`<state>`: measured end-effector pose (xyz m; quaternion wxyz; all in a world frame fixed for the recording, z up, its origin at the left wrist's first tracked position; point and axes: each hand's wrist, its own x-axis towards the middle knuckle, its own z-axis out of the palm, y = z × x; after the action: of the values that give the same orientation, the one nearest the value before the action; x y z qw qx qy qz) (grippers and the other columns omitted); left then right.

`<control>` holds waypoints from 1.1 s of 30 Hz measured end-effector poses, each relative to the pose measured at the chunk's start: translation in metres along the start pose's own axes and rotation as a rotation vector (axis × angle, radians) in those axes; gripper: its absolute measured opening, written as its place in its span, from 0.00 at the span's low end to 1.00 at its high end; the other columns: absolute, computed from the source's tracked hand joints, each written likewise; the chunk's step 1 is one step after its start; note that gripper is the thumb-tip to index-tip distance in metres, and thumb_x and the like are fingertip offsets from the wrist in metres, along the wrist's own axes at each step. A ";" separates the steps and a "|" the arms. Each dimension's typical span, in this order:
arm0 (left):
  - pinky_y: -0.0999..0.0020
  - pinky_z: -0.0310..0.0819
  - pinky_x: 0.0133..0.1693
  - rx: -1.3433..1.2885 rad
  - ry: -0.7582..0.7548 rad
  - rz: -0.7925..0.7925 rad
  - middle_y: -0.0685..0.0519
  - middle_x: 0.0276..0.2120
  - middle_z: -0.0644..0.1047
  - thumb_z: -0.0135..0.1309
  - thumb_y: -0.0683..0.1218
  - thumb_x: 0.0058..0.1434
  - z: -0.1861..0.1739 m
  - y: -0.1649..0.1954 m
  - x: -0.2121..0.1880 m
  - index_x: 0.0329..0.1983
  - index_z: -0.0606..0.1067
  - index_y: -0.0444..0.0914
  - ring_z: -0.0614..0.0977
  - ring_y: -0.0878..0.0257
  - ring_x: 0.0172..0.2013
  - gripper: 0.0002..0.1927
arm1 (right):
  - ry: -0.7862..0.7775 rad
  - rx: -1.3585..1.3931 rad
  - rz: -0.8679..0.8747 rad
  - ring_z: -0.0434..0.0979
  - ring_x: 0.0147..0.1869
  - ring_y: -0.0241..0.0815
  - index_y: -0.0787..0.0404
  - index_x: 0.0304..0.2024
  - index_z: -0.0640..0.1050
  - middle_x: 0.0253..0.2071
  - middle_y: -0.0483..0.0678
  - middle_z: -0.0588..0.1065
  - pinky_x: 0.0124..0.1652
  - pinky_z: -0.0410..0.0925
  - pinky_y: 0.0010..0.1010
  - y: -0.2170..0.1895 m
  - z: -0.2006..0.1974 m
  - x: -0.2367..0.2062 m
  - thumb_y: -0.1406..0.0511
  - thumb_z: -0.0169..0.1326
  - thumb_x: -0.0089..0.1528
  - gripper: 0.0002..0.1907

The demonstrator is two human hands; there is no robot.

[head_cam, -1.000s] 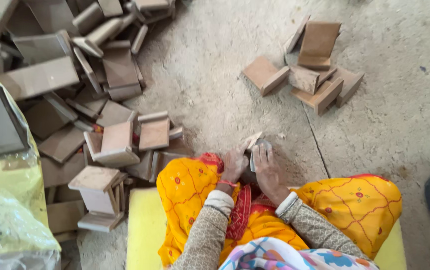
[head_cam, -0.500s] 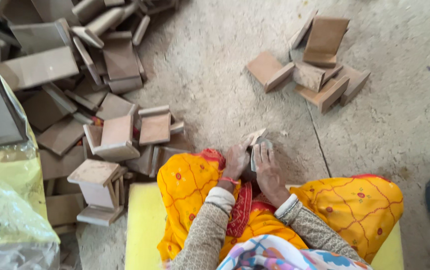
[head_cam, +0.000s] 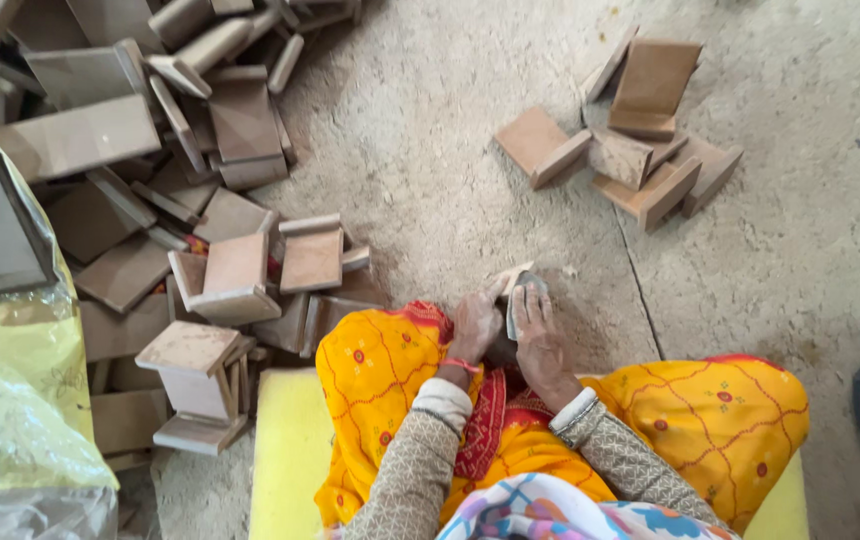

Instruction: The person sits on the floor and smooths small wooden pieces one at a time, rubbing each piece with a sanding block by hand. Sanded pieces are set on the floor in a pile beside them while unsanded pieces are taken from a larger pile.

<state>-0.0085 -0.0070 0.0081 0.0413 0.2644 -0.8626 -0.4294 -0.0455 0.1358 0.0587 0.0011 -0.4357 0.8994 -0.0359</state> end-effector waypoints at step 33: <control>0.50 0.77 0.47 -0.025 -0.024 -0.059 0.39 0.45 0.81 0.53 0.38 0.51 0.000 0.005 -0.001 0.63 0.76 0.48 0.83 0.41 0.43 0.33 | -0.004 0.045 0.090 0.62 0.75 0.59 0.70 0.71 0.61 0.72 0.63 0.61 0.62 0.68 0.38 0.020 0.008 0.026 0.73 0.45 0.60 0.34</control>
<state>-0.0098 -0.0044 0.0121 0.0215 0.2837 -0.8495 -0.4443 -0.0771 0.1274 0.0505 0.0146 -0.3949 0.9170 -0.0552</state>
